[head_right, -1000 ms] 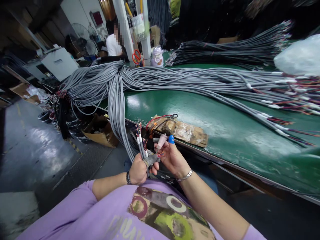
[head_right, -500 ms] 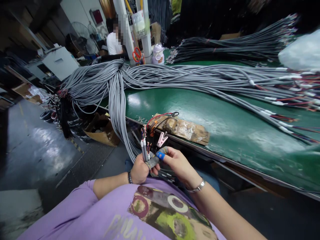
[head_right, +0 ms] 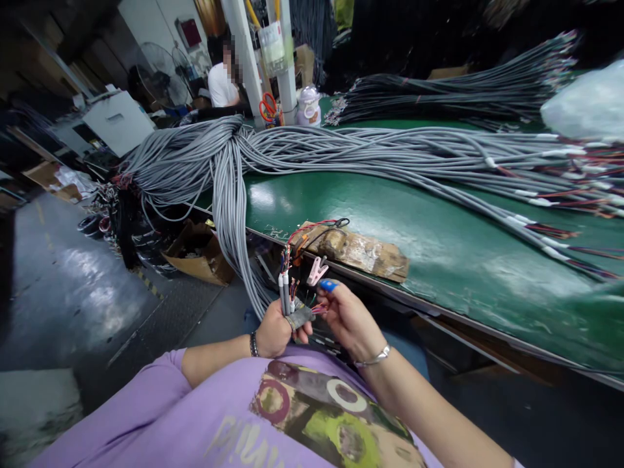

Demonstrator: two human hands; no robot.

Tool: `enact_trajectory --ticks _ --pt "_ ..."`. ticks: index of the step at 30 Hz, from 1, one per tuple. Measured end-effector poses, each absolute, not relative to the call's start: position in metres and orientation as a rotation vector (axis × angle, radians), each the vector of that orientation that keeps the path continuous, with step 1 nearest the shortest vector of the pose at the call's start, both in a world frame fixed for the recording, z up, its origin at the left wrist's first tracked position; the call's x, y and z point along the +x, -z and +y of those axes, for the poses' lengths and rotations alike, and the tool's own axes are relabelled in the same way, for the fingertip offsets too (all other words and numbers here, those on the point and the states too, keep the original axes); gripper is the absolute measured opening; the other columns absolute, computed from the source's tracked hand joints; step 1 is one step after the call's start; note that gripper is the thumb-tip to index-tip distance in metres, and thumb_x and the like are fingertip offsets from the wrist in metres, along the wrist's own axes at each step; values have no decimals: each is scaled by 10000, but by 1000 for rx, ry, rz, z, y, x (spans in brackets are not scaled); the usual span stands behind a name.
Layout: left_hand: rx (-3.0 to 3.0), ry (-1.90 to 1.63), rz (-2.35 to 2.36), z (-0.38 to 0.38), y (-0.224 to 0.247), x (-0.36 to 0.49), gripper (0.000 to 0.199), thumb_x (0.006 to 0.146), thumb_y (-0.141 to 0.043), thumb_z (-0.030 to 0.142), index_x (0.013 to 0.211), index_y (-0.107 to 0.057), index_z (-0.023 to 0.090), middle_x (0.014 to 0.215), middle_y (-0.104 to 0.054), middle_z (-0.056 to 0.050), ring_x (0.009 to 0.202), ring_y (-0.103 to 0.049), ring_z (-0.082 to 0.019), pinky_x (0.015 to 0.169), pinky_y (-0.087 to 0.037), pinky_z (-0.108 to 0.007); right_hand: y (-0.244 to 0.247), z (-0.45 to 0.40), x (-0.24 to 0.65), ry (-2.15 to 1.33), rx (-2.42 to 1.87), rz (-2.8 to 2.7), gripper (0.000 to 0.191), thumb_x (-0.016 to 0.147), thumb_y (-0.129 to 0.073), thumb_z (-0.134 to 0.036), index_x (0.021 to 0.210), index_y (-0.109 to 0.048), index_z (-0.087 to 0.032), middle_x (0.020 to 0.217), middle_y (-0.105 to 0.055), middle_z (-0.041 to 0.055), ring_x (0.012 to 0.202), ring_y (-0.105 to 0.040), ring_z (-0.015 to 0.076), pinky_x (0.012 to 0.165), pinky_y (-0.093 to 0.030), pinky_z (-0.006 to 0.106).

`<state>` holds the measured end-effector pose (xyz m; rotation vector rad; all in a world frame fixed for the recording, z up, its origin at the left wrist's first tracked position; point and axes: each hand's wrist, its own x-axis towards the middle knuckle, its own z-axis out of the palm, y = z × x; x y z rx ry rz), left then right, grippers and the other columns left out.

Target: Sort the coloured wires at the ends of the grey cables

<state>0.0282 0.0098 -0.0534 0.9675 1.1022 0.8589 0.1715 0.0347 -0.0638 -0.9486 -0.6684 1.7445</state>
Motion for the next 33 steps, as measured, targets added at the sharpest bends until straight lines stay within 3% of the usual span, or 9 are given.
enact_trajectory --ticks 4,7,14,24,29,33 --pt "930 -913 1118 12 55 26 399 684 -696 511 727 -514 159 551 -604 -2 388 -522 -89 380 -296 -186 65 34 180 -1814 -1032 -552 316 699 -739 -487 772 -642 -196 721 -638 24 600 -564 136 552 -480 269" --pt "935 -910 1126 13 55 27 405 676 -701 516 722 -515 159 545 -598 1 387 -515 -85 380 -296 -185 64 27 178 -1795 -1097 -820 407 674 -748 -561 709 -599 -184 620 -597 4 559 -527 129 530 -428 262" --pt "980 -867 1093 12 56 27 421 680 -701 531 715 -500 162 538 -595 0 385 -515 -88 372 -291 -182 62 26 176 -1763 -1112 -950 396 601 -825 -463 644 -555 -176 548 -529 -40 499 -433 93 513 -330 245" --pt "984 -840 1085 15 63 26 410 702 -677 534 750 -513 161 542 -595 7 385 -519 -86 371 -298 -177 61 16 167 -1677 -1086 -1000 256 736 -704 -408 703 -557 -202 539 -585 -15 509 -520 136 525 -387 278" --pt "1017 -522 985 11 62 26 420 600 -774 474 712 -517 161 495 -579 7 379 -520 -103 382 -335 -190 53 21 162 -1536 -1183 -780 196 703 -689 -359 703 -544 -228 551 -539 -37 444 -438 113 416 -334 246" --pt "956 -681 1035 11 60 23 405 645 -740 485 707 -506 161 509 -592 -2 376 -524 -100 375 -303 -183 55 26 170 -1514 -1119 -706 218 682 -734 -364 664 -578 -213 590 -527 -30 522 -456 106 482 -389 235"
